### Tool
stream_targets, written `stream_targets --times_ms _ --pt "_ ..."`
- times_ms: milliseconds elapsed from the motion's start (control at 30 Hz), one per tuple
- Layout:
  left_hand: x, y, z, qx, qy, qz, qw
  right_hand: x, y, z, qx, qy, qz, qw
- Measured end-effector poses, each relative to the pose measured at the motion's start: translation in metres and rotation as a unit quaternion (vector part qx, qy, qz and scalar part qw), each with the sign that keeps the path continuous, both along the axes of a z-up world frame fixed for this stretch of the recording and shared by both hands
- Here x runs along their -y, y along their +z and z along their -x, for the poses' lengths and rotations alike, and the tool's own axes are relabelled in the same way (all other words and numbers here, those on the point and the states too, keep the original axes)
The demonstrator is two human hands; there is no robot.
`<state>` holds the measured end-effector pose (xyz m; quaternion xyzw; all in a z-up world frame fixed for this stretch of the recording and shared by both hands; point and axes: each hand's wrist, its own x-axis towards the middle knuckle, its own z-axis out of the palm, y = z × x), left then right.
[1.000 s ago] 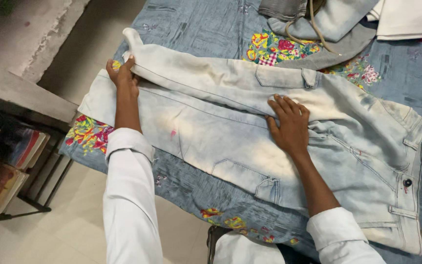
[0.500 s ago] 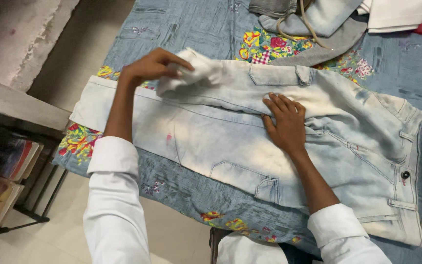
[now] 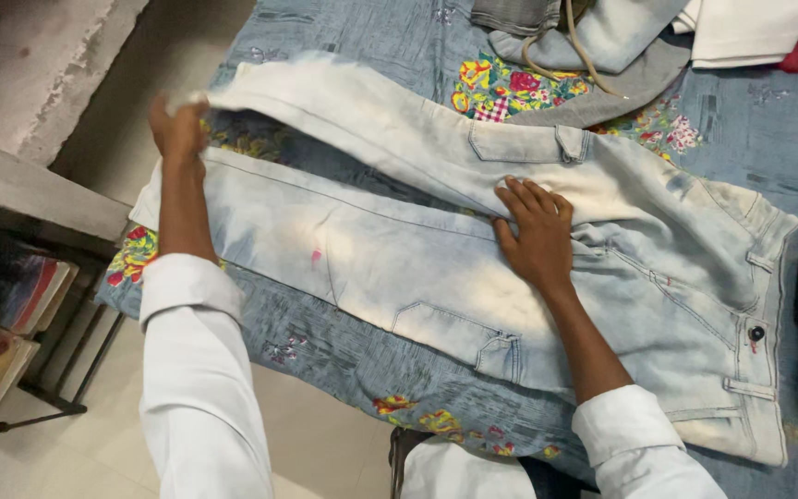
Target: The person folds a pair of jeans on a bed by aligning the legs and smoothing out the fabric.
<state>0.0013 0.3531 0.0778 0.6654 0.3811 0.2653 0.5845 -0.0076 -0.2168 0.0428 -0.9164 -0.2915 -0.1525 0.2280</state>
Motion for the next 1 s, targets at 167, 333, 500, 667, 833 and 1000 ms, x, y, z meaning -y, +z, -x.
stream_targets --times_ms 167,333,500,667,833,1000 --pt "0.031 -0.069 0.018 -0.012 0.058 -0.389 0.919 0.0 -0.001 0.001 0.002 0.002 -0.004 1.0" --pt "0.125 -0.052 -0.001 -0.095 -0.198 -0.639 0.737 -0.001 -0.001 0.002 0.015 0.007 -0.003 1.0" --pt "0.136 -0.044 -0.019 -0.151 -0.142 -0.619 0.757 0.0 -0.004 0.001 0.017 0.011 -0.01 1.0" --pt "0.104 -0.054 -0.018 -0.178 -0.112 -0.591 0.779 -0.002 -0.001 -0.002 0.013 -0.002 -0.002 1.0" --pt "0.077 -0.051 -0.019 -0.16 -0.052 -0.519 0.838 -0.003 0.001 0.002 -0.002 -0.009 -0.009 1.0" --pt "0.046 -0.067 -0.011 0.003 -0.043 -0.487 0.872 -0.004 0.004 0.003 0.017 -0.004 -0.006 1.0"
